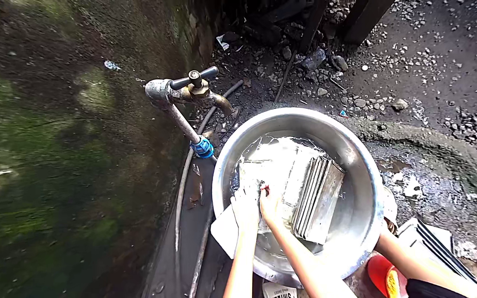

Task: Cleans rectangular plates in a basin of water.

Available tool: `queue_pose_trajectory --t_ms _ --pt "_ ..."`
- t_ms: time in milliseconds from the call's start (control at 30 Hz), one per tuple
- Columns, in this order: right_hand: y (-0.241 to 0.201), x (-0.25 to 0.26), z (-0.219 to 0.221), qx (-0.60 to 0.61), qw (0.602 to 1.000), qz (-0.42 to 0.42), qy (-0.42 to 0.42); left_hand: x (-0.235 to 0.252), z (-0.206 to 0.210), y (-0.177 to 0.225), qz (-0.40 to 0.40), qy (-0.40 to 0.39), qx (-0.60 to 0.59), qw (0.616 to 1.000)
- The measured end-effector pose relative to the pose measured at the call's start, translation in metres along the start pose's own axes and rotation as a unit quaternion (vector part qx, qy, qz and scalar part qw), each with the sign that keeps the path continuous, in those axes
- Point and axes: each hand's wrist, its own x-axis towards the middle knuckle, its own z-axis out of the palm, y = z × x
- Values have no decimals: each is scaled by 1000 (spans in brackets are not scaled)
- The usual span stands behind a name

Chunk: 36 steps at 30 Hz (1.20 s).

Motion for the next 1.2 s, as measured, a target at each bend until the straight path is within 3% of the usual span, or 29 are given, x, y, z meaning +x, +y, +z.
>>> queue_pose_trajectory --t_ms 133,233,433,567,733,800,1000,1200 --pt "-12 33 25 -46 993 -35 -103 -6 8 0 6 -2 19 1000" --pt "2 30 10 -66 982 -62 -168 -7 8 2 -7 -30 17 999" --pt "19 -23 -61 -135 973 -36 -184 -8 5 4 -5 -45 23 999" --pt "6 -8 -31 -82 987 -69 -118 -9 0 4 -2 -41 23 999" --pt "-19 40 12 -78 972 -20 -221 -14 12 4 0 -24 14 1000" --pt "-14 39 5 -111 963 -27 -246 -14 13 6 -7 -30 18 999" --pt "21 -21 -60 -114 975 -80 -172 -14 13 8 4 -39 25 999" --pt "-6 29 -6 -110 971 -63 -203 -14 13 6 14 -30 22 999"
